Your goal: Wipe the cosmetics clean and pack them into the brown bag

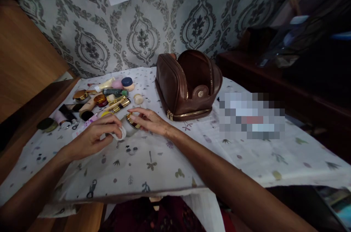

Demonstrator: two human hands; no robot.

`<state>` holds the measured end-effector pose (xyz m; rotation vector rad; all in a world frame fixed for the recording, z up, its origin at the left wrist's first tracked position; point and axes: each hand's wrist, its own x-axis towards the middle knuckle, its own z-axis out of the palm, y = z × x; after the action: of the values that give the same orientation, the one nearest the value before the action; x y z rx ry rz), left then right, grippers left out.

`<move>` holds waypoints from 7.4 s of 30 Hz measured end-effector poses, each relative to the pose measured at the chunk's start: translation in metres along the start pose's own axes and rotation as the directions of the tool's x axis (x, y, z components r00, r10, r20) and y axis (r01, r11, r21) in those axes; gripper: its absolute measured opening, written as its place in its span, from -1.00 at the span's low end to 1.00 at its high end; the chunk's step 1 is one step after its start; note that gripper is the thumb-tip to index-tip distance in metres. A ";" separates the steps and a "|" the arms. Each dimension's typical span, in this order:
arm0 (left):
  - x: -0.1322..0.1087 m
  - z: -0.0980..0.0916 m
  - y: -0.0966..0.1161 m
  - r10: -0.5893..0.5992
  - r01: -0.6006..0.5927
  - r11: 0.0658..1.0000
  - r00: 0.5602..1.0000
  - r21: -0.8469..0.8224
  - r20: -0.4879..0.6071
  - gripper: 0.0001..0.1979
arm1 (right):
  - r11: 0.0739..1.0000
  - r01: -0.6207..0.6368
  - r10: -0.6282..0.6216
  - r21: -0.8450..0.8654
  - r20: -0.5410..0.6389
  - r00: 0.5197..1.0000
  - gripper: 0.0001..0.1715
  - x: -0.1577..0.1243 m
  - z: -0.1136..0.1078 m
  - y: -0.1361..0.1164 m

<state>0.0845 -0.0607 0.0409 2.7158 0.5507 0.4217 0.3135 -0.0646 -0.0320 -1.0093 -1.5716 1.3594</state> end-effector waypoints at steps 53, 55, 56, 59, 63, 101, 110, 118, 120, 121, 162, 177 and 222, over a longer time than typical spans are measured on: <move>0.015 0.013 0.007 -0.024 0.007 0.994 0.988 -0.113 -0.155 -0.76 | 0.996 0.033 -0.027 -0.082 0.069 0.997 -0.43 -0.004 -0.004 -0.010; 0.012 0.010 0.008 -0.004 -0.004 0.993 0.998 -0.116 -0.070 -0.75 | 0.993 0.062 -0.058 -0.099 0.042 0.997 -0.43 -0.004 -0.002 -0.010; 0.010 0.008 0.008 0.003 -0.007 0.993 1.000 -0.121 -0.026 -0.74 | 0.992 0.071 -0.068 -0.105 0.024 0.997 -0.42 -0.003 -0.001 -0.009; 0.007 0.006 0.007 -0.004 0.009 0.988 0.999 -0.156 0.034 -0.74 | 0.991 0.067 -0.068 -0.113 -0.012 0.998 -0.37 -0.003 -0.001 -0.009; 0.009 0.012 0.005 -0.059 0.043 0.982 0.995 -0.183 -0.078 -0.77 | 0.996 0.026 -0.021 -0.086 0.058 0.998 -0.37 -0.005 -0.005 -0.012; 0.011 0.011 0.009 -0.074 0.063 0.994 0.989 -0.090 -0.131 -0.74 | 1.000 0.015 -0.014 -0.012 0.111 0.994 -0.38 -0.004 -0.006 -0.009; 0.011 0.008 0.013 -0.015 0.013 0.999 0.999 -0.049 -0.036 -0.74 | 0.986 -0.017 0.010 -0.167 -0.044 0.999 -0.41 -0.005 -0.002 -0.010; 0.014 0.014 0.009 -0.072 0.058 0.992 0.990 -0.115 -0.124 -0.76 | 0.997 -0.003 0.000 -0.082 -0.027 1.000 -0.41 -0.004 -0.002 -0.010; 0.018 0.017 0.009 -0.067 0.051 0.995 0.979 -0.088 -0.194 -0.76 | 0.999 0.002 -0.002 -0.033 -0.001 1.000 -0.44 -0.004 -0.004 -0.009; 0.019 0.018 0.009 -0.061 0.046 0.996 0.974 -0.071 -0.217 -0.76 | 1.000 0.002 -0.002 -0.017 0.010 1.000 -0.44 -0.004 -0.004 -0.009; 0.016 0.022 0.009 -0.089 0.060 0.991 0.964 -0.121 -0.251 -0.78 | 0.999 0.037 -0.036 -0.023 0.013 0.999 -0.44 -0.005 -0.002 -0.009; 0.012 0.022 0.008 -0.077 0.047 0.989 0.973 -0.141 -0.218 -0.79 | 0.998 0.046 -0.043 -0.041 0.066 0.997 -0.44 -0.005 -0.006 -0.008; 0.008 0.054 0.021 0.238 -0.101 0.904 0.926 0.416 -0.292 -0.72 | 0.988 -0.150 0.154 0.047 -0.109 0.982 -0.56 -0.004 0.002 -0.010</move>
<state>0.1170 -0.0900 0.0026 3.1160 0.5294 0.9282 0.3129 -0.0699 -0.0228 -1.1815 -1.4033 1.4048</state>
